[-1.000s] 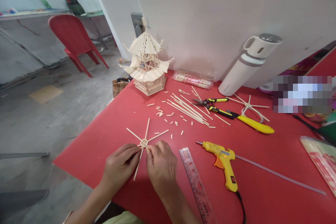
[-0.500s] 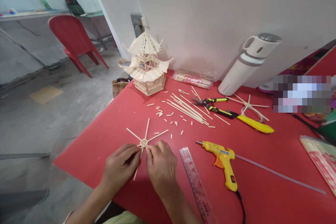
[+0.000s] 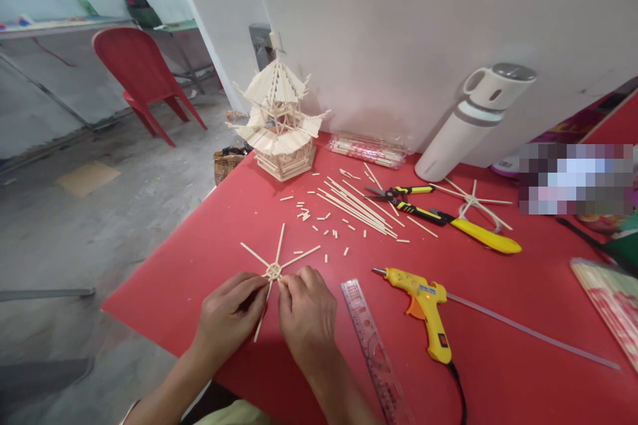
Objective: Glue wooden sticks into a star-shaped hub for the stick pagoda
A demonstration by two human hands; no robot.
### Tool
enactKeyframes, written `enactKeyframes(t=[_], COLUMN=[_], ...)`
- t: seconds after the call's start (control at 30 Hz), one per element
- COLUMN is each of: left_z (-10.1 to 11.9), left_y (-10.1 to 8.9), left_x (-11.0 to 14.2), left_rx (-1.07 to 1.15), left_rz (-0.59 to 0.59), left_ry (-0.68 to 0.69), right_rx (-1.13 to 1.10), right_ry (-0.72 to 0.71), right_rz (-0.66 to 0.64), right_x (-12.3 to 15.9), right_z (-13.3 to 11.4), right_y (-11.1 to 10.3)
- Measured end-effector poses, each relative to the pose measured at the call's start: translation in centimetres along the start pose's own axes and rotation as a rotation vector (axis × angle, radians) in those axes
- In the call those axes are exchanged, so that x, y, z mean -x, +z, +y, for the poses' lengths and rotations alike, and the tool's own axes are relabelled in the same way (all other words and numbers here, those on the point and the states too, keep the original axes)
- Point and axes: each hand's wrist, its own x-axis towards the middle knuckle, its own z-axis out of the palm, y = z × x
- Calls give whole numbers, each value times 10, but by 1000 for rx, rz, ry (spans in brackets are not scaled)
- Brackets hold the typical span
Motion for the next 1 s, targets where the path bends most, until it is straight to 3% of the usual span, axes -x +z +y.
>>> enactKeyframes(t=[1.0], left_z=[9], left_y=[-3], left_x=[-5], left_rx=[87], left_rz=[21], left_ry=[-12], right_rx=[20], right_ry=[-17], right_rz=[17], right_x=[-1], right_z=[0], right_y=[-1])
